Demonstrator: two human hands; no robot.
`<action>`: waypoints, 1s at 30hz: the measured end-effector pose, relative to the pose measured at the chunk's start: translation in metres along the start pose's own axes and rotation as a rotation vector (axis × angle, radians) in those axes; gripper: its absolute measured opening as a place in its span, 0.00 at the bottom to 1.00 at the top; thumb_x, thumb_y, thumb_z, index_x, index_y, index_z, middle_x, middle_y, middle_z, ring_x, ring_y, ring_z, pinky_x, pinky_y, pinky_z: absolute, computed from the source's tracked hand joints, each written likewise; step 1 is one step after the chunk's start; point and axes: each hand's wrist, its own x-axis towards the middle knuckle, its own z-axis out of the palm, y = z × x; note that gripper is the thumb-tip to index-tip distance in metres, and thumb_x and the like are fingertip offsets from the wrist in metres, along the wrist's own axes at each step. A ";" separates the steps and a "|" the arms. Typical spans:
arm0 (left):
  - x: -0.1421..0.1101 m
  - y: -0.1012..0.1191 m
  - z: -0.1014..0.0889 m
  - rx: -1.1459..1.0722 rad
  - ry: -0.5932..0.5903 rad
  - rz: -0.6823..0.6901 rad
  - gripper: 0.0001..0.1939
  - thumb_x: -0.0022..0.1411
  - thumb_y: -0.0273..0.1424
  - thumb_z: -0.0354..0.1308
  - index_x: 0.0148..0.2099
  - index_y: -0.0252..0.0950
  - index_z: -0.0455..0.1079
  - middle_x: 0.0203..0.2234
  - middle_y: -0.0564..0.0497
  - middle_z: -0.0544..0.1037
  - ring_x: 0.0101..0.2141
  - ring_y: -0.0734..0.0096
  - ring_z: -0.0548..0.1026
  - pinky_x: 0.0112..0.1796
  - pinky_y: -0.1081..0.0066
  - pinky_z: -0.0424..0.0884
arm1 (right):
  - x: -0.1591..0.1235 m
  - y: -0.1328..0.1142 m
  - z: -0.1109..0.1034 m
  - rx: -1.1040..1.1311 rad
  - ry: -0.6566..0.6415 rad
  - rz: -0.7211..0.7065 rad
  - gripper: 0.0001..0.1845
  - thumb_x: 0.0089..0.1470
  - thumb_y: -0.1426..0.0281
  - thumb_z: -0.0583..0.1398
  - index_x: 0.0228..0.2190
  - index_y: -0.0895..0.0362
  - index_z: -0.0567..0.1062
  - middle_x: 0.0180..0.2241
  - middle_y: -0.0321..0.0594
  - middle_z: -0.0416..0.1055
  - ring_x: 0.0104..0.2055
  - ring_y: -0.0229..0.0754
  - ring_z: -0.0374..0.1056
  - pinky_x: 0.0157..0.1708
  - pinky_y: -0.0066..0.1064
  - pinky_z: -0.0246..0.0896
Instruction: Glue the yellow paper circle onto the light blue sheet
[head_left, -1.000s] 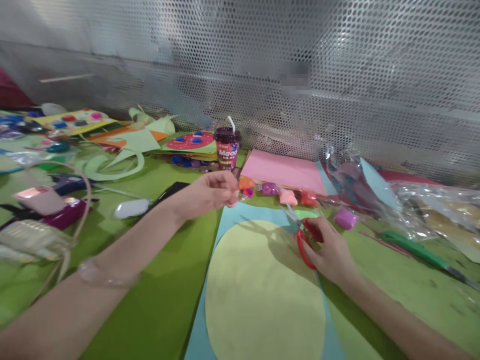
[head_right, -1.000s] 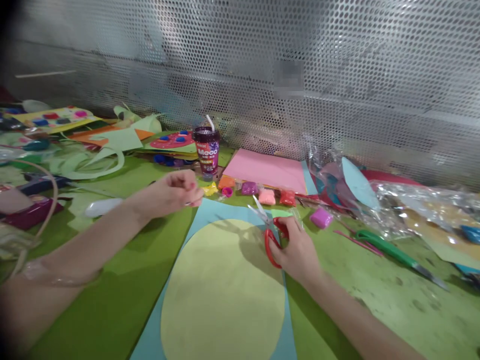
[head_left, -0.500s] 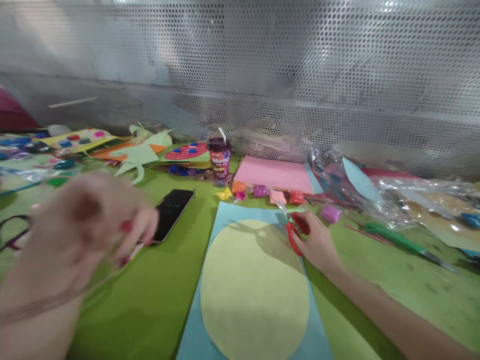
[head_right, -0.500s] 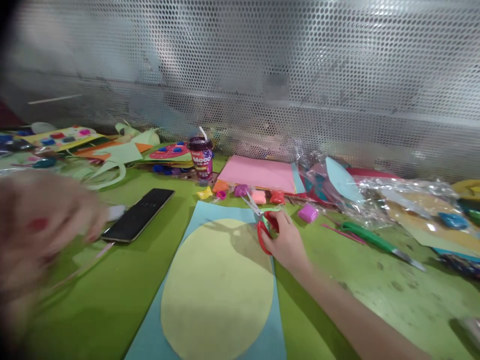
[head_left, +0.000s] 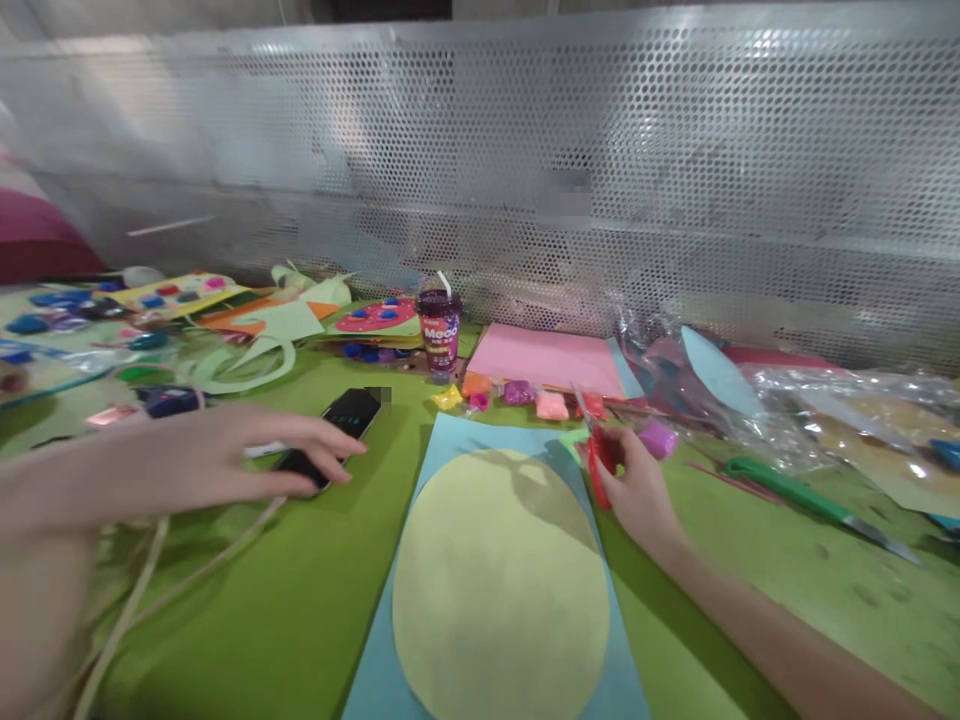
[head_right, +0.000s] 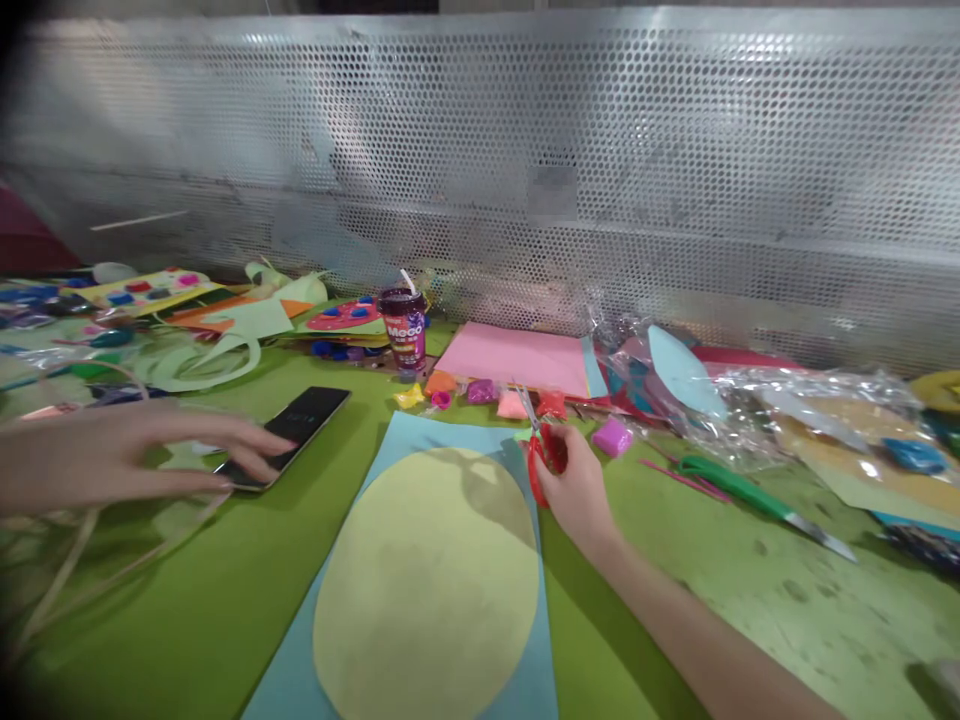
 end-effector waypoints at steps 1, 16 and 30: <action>0.001 0.013 0.003 0.086 -0.108 -0.041 0.11 0.49 0.40 0.63 0.32 0.38 0.74 0.23 0.57 0.77 0.25 0.72 0.73 0.28 0.78 0.62 | 0.000 -0.001 0.000 -0.008 -0.002 -0.005 0.16 0.49 0.59 0.56 0.36 0.58 0.66 0.33 0.46 0.72 0.33 0.44 0.69 0.35 0.38 0.65; 0.133 0.027 0.159 0.161 -0.221 0.537 0.10 0.59 0.31 0.54 0.40 0.40 0.76 0.38 0.47 0.76 0.39 0.65 0.73 0.41 0.70 0.64 | -0.019 -0.024 -0.024 -0.641 -0.369 -0.051 0.07 0.46 0.66 0.55 0.21 0.53 0.61 0.23 0.40 0.68 0.21 0.45 0.66 0.16 0.30 0.49; 0.110 0.034 0.161 0.031 -0.444 0.507 0.07 0.59 0.32 0.55 0.34 0.40 0.75 0.45 0.51 0.70 0.29 0.77 0.71 0.33 0.75 0.65 | -0.011 -0.010 -0.065 -0.614 -0.756 -0.040 0.08 0.40 0.68 0.58 0.17 0.51 0.62 0.19 0.37 0.68 0.13 0.39 0.61 0.09 0.30 0.44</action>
